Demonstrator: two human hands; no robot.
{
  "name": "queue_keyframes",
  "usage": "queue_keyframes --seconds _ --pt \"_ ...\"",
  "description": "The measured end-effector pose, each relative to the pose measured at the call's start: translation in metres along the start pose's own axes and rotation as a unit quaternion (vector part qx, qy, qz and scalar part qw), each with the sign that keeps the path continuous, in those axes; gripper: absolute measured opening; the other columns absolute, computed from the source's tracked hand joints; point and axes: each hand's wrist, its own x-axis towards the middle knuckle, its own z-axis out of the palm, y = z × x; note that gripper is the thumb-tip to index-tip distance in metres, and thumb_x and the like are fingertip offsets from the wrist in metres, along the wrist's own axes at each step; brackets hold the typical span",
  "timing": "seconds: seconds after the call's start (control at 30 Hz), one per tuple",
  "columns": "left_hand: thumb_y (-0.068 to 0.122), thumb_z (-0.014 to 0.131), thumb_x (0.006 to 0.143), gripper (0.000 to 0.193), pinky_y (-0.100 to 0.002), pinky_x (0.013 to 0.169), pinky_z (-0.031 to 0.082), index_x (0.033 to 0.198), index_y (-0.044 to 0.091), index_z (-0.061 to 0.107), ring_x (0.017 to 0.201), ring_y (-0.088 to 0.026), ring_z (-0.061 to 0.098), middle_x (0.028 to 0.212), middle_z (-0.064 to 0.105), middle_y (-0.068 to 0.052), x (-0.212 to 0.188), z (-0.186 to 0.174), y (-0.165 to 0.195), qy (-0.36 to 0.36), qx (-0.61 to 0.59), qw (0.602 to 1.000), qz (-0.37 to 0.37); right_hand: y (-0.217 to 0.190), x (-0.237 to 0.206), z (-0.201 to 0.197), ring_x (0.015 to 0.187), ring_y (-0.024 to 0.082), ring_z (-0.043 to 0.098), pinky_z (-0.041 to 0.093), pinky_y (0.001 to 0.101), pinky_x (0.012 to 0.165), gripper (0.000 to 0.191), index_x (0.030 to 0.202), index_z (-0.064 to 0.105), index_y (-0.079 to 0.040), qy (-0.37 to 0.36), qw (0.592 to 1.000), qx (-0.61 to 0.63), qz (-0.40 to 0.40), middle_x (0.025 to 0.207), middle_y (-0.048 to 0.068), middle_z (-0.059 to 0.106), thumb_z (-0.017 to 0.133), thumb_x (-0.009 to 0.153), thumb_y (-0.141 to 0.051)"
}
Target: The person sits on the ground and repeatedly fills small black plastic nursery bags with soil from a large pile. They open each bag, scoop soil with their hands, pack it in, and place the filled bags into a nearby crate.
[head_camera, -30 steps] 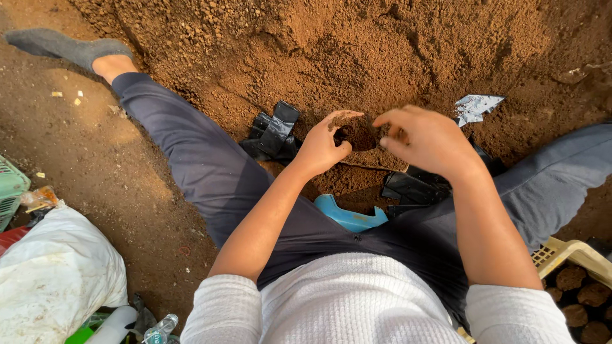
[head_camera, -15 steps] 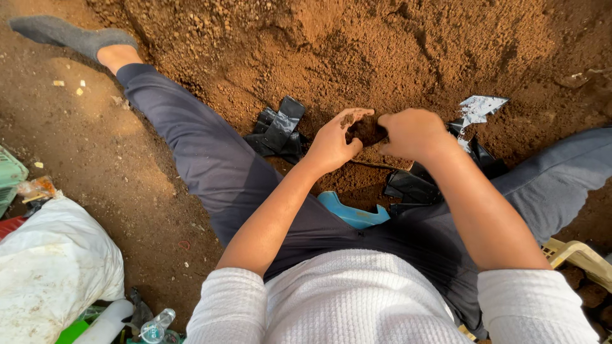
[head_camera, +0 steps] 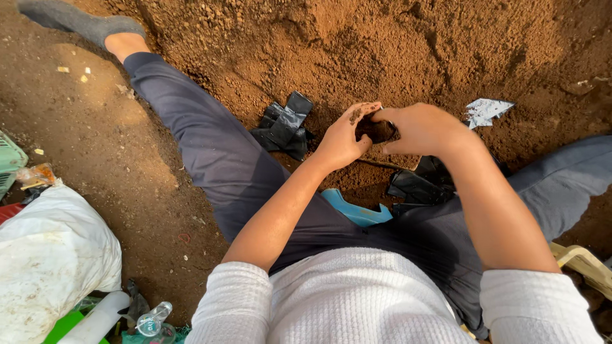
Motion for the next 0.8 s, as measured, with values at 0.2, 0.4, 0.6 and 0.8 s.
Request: queue_keyframes --seconds 0.2,0.4,0.6,0.8 --pt "0.014 0.067 0.092 0.071 -0.041 0.092 0.055 0.155 0.026 0.038 0.122 -0.035 0.059 0.156 0.042 -0.015 0.004 0.012 -0.022 0.003 0.006 1.0 0.005 -0.021 0.008 0.034 0.097 0.034 0.073 0.058 0.0467 0.083 0.044 0.121 0.071 -0.02 -0.091 0.987 -0.118 0.053 0.101 0.011 0.076 0.078 0.079 -0.029" --pt "0.008 0.071 0.095 0.075 -0.049 0.108 0.046 0.161 0.023 0.039 0.148 -0.046 0.035 0.163 0.036 -0.018 -0.003 0.01 -0.029 0.046 0.045 0.993 0.098 -0.02 0.006 0.033 0.091 0.035 0.073 0.058 0.0474 0.081 0.047 0.125 0.07 -0.023 -0.079 0.994 -0.073 0.03 0.095 0.013 0.075 0.078 0.08 -0.032" --pt "0.013 0.06 0.09 0.071 -0.04 0.084 0.057 0.156 0.028 0.038 0.115 -0.03 0.065 0.164 0.04 -0.006 -0.006 0.009 -0.019 -0.032 -0.036 0.998 -0.05 0.003 -0.017 0.023 0.091 0.034 0.072 0.058 0.0478 0.08 0.041 0.123 0.072 -0.03 -0.008 0.991 -0.125 0.047 0.091 0.013 0.075 0.075 0.082 -0.03" --pt "0.008 0.064 0.093 0.072 -0.039 0.092 0.057 0.159 0.023 0.041 0.112 -0.023 0.064 0.161 0.042 -0.009 -0.011 0.008 -0.007 0.02 -0.059 0.996 0.061 -0.006 0.012 0.059 0.092 0.033 0.074 0.061 0.0466 0.077 0.021 0.105 0.078 -0.017 -0.047 0.983 -0.171 0.053 0.094 0.012 0.075 0.068 0.086 -0.018"
